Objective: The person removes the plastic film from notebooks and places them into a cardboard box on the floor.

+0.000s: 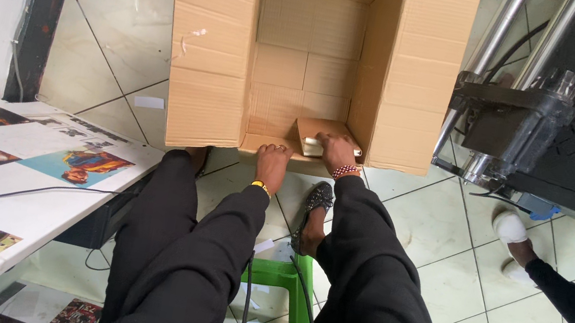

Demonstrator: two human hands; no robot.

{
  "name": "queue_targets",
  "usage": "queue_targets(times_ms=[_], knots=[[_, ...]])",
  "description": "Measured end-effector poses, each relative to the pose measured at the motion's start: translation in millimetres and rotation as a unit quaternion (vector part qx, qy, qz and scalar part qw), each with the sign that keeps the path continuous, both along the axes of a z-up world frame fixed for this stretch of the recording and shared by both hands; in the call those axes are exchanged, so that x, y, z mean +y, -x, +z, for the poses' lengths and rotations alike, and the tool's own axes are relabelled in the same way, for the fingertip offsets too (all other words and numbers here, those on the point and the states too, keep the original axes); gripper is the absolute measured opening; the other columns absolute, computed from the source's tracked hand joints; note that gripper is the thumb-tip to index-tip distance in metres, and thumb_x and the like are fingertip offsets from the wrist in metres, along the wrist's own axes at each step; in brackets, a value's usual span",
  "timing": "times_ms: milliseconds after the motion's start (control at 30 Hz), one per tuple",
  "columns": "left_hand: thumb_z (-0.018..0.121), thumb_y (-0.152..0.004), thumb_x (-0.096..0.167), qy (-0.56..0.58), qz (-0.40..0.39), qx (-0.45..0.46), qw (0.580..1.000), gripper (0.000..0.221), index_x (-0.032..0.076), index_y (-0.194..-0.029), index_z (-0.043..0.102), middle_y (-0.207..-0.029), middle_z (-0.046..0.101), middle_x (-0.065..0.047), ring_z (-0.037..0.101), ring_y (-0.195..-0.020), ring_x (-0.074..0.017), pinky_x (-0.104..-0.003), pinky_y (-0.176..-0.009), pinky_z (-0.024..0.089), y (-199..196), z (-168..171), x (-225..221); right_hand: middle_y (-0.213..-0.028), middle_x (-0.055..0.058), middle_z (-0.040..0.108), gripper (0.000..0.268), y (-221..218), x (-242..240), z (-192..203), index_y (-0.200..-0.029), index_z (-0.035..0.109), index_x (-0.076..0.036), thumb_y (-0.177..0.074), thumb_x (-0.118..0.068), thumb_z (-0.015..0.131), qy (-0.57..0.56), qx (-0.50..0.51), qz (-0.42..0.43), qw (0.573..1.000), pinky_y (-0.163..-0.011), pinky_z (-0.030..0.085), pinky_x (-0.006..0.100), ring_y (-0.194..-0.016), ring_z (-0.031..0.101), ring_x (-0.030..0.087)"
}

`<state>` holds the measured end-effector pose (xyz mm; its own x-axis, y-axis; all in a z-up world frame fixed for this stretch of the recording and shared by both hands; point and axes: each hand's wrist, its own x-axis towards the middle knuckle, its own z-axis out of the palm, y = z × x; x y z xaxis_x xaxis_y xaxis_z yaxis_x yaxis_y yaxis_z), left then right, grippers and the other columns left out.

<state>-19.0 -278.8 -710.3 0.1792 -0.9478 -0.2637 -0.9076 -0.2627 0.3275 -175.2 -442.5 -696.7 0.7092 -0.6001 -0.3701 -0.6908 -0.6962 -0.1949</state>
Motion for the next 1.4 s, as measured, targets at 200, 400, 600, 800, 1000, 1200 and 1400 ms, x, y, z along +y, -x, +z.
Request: queue_targets(times_ms=[200,400,600,800,1000,1200,1400], knots=[[0.052,-0.101,0.017,-0.013,-0.004,-0.001,1.000,0.020,0.031,-0.111,0.061,-0.101,0.066,0.007,0.063,-0.102,-0.0193,-0.043,-0.092,0.040,-1.6,1.2,0.3,-0.078,-0.002,0.070,0.026,-1.7,-4.9,11.5,-0.105,0.066,-0.029,-0.097,-0.022,0.043,0.052,-0.030,0.014,0.998,-0.092,0.052,0.041,-0.081,0.074,0.019],[0.058,-0.098,0.017,-0.062,0.004,0.013,0.998,0.021,0.030,-0.113,0.062,-0.106,0.067,0.005,0.063,-0.105,-0.0213,-0.044,-0.093,0.041,-0.2,2.6,-6.1,-0.139,-0.001,0.053,0.021,1.6,-7.1,26.1,-0.125,0.055,-0.035,-0.107,-0.031,0.046,-0.012,0.005,-0.033,0.999,-0.101,0.055,0.044,-0.127,0.061,0.026],[0.090,-0.071,0.034,-0.221,0.047,0.223,0.948,0.105,0.007,-0.151,0.028,-0.130,0.068,-0.024,0.062,-0.125,-0.0437,-0.060,-0.103,0.042,-7.6,68.3,-57.8,-0.138,0.012,0.057,0.040,21.7,-10.1,10.1,-0.135,0.057,-0.030,-0.105,-0.055,0.046,-0.045,0.091,-0.110,0.989,-0.098,0.054,0.052,-0.125,0.062,0.038],[0.094,-0.071,0.037,-0.177,0.219,0.438,0.854,0.123,0.005,-0.161,0.017,-0.148,0.054,-0.031,0.052,-0.138,-0.0491,-0.059,-0.117,0.040,-2.3,83.5,-75.2,-0.126,0.022,0.060,0.059,21.1,-13.6,12.2,-0.143,0.053,-0.020,-0.106,-0.064,0.038,-0.124,0.113,-0.209,0.963,-0.097,0.054,0.057,-0.117,0.064,0.049],[0.086,-0.071,0.014,-0.117,0.238,0.469,0.842,0.062,0.016,-0.131,0.072,-0.101,0.067,-0.010,0.068,-0.105,-0.0277,-0.037,-0.093,0.053,21.5,-8.9,-54.6,-0.108,0.025,0.068,0.057,25.3,-29.7,22.6,-0.119,0.068,-0.018,-0.108,-0.064,0.037,-0.168,-0.023,-0.313,0.934,-0.099,0.052,0.058,-0.114,0.066,0.047],[0.082,-0.082,0.009,-0.016,0.175,0.330,0.927,0.036,0.017,-0.117,0.075,-0.096,0.073,-0.014,0.071,-0.105,-0.0353,-0.047,-0.092,0.057,21.2,21.6,-49.7,-0.111,0.026,0.072,0.063,20.2,-35.0,56.2,-0.120,0.071,-0.010,-0.107,-0.062,0.037,-0.181,-0.070,-0.380,0.904,-0.099,0.050,0.060,-0.115,0.064,0.050],[0.063,-0.099,0.034,-0.147,0.030,0.268,0.952,0.037,0.029,-0.135,0.068,-0.117,0.075,-0.013,0.067,-0.122,-0.0347,-0.052,-0.106,0.048,15.2,67.5,-61.1,-0.105,0.030,0.071,0.061,22.4,-29.4,52.2,-0.116,0.070,-0.006,-0.110,-0.058,0.039,-0.140,-0.042,-0.319,0.936,-0.092,0.052,0.063,-0.108,0.067,0.051]])
